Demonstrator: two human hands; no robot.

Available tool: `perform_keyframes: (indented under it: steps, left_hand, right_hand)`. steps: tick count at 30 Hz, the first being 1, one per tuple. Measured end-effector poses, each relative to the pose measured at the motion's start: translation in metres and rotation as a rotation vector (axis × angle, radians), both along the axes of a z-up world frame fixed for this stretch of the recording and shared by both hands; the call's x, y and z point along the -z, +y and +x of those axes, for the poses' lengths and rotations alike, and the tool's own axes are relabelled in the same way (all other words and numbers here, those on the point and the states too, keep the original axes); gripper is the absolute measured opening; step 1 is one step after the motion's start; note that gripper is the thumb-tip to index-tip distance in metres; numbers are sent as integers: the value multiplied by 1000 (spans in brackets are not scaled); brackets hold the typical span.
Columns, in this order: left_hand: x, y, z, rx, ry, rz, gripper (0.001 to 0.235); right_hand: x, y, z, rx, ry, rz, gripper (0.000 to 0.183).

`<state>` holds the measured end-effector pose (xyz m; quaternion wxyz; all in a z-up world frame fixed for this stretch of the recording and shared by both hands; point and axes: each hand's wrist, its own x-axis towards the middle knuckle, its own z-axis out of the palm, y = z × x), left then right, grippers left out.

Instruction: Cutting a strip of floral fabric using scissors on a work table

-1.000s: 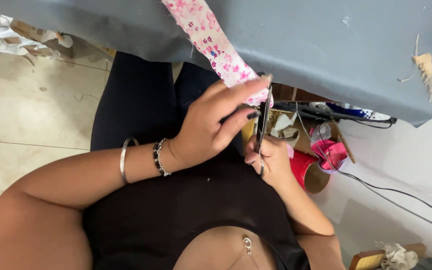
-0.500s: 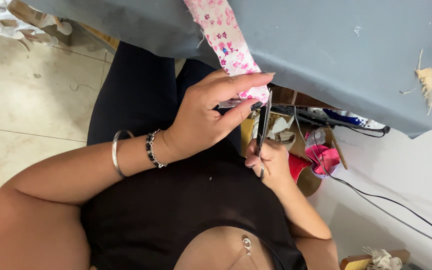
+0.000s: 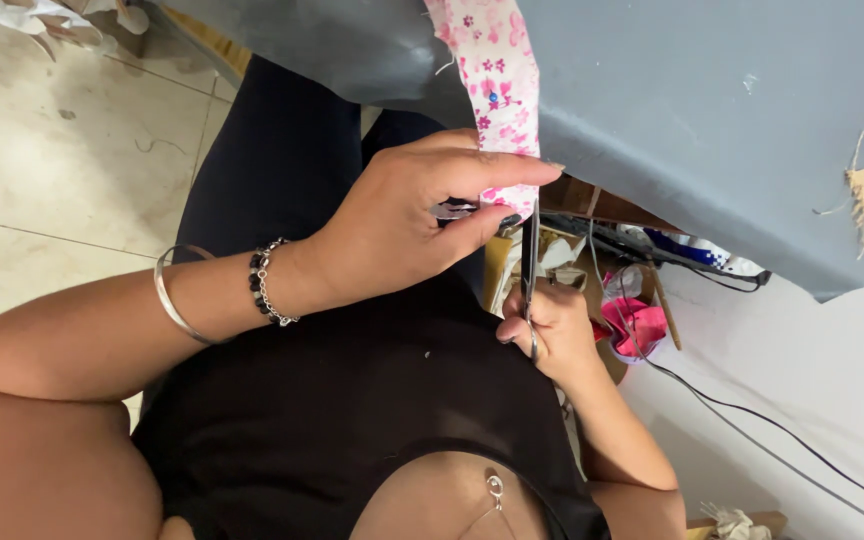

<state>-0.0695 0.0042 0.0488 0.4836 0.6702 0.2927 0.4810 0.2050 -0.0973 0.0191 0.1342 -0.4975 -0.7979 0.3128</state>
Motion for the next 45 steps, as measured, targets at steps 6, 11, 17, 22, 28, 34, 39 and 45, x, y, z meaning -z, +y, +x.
perform_keyframes:
  steps: [6,11,17,22,28,34,39,45]
  left_hand:
    - [-2,3,-7,8,14,-6,32]
    - [-1,3,-11,43,23,-29,33]
    - [0,4,-14,19,31,-27,30]
    - [-2,4,-18,61,2,-50,34]
    - [-2,4,-17,113,-2,-72,37]
    - [-1,5,-20,114,3,-83,40]
    - [2,5,-18,119,26,-69,42]
    - [0,8,-20,147,50,-106,44]
  right_hand:
    - [-1,3,0,-27,-2,9,51]
    - [-15,12,-8,-56,0,-61,59]
    - [-22,15,-2,-124,7,-121,61]
    - [-26,18,1,-146,10,-184,64]
    - [-30,27,-6,-154,74,-234,66]
    - [-27,32,-9,-166,61,-167,65]
    - [-29,34,-14,-189,62,-151,63]
    - [-27,34,-12,-167,69,-173,60]
